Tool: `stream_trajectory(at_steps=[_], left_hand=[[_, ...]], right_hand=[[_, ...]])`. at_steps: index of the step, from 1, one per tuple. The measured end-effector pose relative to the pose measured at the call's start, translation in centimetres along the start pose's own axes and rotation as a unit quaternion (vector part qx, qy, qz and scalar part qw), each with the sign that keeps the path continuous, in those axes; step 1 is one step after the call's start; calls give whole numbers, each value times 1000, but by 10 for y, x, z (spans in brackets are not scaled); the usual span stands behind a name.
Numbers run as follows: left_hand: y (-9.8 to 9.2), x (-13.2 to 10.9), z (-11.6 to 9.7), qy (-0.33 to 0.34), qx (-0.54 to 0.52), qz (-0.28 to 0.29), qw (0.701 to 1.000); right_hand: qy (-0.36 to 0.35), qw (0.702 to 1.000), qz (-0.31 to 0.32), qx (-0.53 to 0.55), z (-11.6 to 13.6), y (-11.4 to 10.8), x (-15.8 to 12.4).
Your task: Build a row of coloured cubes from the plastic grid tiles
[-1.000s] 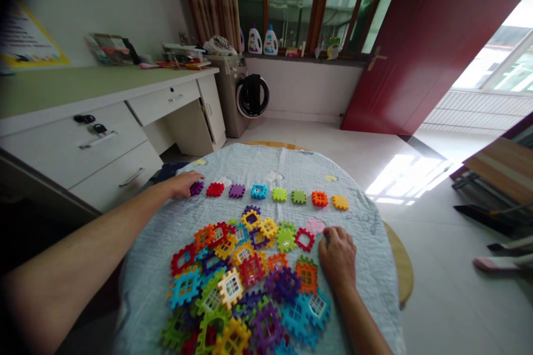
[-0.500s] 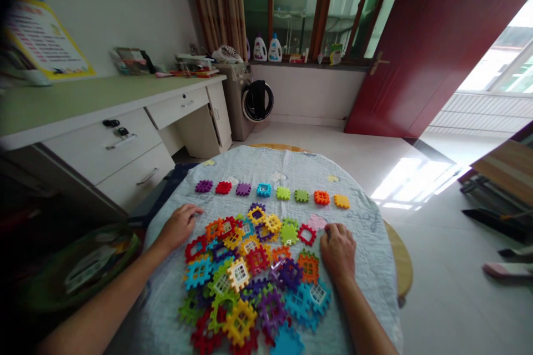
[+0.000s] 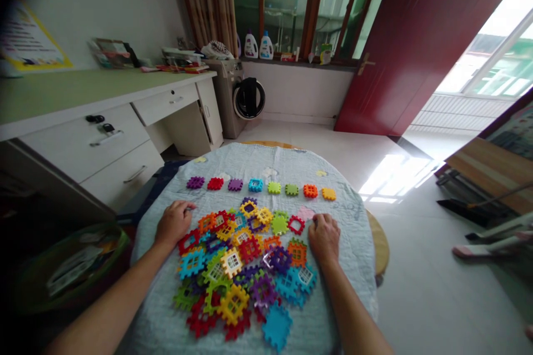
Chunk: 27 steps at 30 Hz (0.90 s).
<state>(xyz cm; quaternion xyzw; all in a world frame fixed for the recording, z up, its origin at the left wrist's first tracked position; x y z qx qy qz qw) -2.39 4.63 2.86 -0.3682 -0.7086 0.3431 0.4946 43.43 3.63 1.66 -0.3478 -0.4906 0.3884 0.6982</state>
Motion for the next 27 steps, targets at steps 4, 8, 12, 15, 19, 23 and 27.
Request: stream_trajectory(at_steps=[4,8,12,15,19,23,27], left_hand=[[0,0,0,-10,5,5,1000],[1,0,1,1,10,3,1000],[1,0,-2,17,25,8,1000],[1,1,-6,-7,50,29,998],[3,3,-12,-107,58,67,990],[2,1,-18,-150,38,56,986],[-1,-3,-21,-136,26,32,990]], right_hand=[[2,1000,0,3,0,0,0],[3,1000,3,1,1,-2,0],[3,1000,7,-11,4,-2,0],[6,1000,11,-18,5,-2,-1],[7,1000,12,-20,5,-2,-1],[6,1000,11,-14,4,-3,-1],[6,1000,5,-5,3,-3,-1]])
Point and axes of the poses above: each hand's wrist, its own x-axis towards the middle knuckle, its own y-axis out of the palm, z = x × y, the point moved 4 cm from there along x, towards the middle knuckle, and after that the axes turned 11 degrees about -z, right-handed, at the moved point
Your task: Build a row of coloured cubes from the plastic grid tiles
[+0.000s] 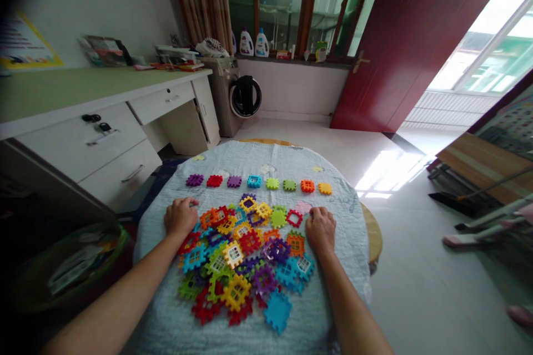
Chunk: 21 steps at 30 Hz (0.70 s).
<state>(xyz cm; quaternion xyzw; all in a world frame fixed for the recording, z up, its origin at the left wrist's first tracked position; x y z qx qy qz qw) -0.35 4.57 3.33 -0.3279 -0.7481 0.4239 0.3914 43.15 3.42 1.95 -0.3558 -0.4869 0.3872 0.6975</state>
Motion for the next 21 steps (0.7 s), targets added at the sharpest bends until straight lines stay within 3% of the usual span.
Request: stream_trajectory(at_steps=[6,14,17,21], left_hand=[[-5,-3,-4,20,2,-21,1000],[-7,-5,-7,24,2,-21,999],[-6,-5,-6,21,-1,-23,1000],[-5,-5,-5,22,-1,-19,1000]], right_hand=[[9,1000,4,22,-3,3,1],[77,980,34,178,-19,9,16],[30,972,45,228,-1,6,14],[-107,973,85,185,43,-1,6]])
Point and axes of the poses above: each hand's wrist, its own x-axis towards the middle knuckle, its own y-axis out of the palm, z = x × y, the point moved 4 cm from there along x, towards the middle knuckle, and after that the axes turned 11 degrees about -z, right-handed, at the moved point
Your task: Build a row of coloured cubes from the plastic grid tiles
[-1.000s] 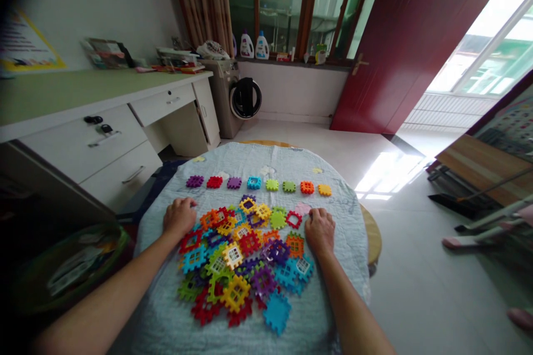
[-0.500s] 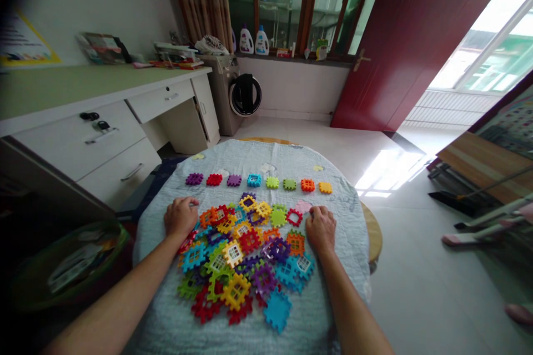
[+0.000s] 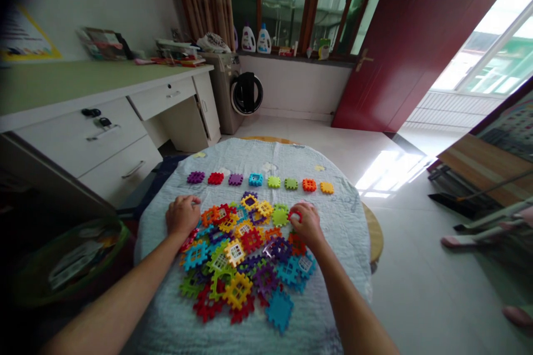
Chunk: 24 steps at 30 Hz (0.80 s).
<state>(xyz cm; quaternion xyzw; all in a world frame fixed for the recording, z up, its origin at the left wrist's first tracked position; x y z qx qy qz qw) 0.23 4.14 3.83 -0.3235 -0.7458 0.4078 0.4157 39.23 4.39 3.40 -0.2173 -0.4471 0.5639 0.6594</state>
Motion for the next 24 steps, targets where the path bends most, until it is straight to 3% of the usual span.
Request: stream_trajectory(at_steps=[4,9,14,24], left_hand=[[0,0,0,-1,-1,1,1000],[2,0,1,2,-3,-3,1000],[3,1,1,7,2,-4,1000],[4,1,2,-7,14,-6,1000]], right_hand=[[-58,989,98,-100,34,10,1],[-62,975,169,-132,48,11,5],[-53,976,177,-119,38,7,6],[12,993,104,-47,7,0,6]])
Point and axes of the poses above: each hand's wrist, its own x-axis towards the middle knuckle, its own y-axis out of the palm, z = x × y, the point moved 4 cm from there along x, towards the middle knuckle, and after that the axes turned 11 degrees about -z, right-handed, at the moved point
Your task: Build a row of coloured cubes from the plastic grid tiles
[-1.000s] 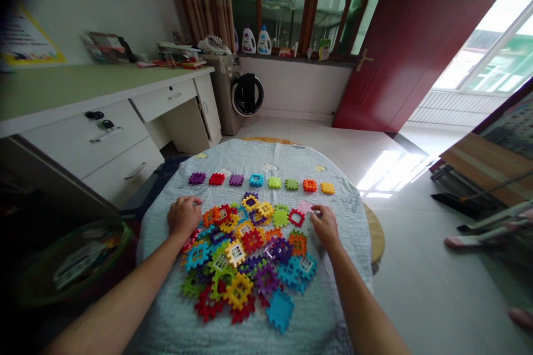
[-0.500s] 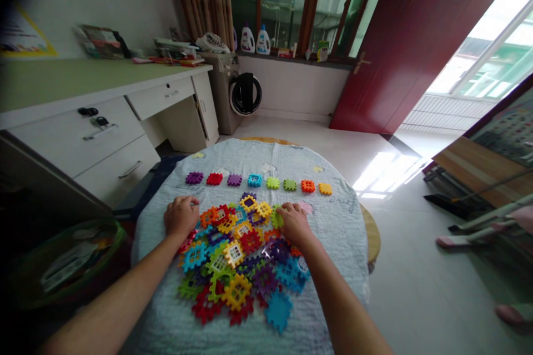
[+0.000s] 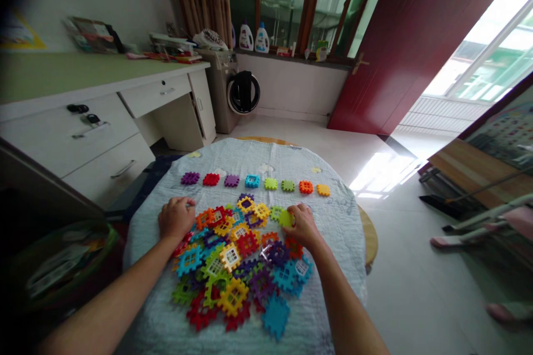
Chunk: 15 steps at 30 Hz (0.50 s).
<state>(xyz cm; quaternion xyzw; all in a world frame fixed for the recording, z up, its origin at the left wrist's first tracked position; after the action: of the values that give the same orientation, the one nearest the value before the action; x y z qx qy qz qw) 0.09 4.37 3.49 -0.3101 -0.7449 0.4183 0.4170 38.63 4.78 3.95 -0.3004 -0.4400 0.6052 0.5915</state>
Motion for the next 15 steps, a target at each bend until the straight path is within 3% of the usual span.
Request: stream_trajectory(at_steps=[10,15], left_hand=[[1,0,0,10,9,-4,1000],[2,0,1,22,16,-14,1000]], right_hand=[[-25,1000,-2,-8,-2,11,9],[-27,999,-15,-30,16,5,41]])
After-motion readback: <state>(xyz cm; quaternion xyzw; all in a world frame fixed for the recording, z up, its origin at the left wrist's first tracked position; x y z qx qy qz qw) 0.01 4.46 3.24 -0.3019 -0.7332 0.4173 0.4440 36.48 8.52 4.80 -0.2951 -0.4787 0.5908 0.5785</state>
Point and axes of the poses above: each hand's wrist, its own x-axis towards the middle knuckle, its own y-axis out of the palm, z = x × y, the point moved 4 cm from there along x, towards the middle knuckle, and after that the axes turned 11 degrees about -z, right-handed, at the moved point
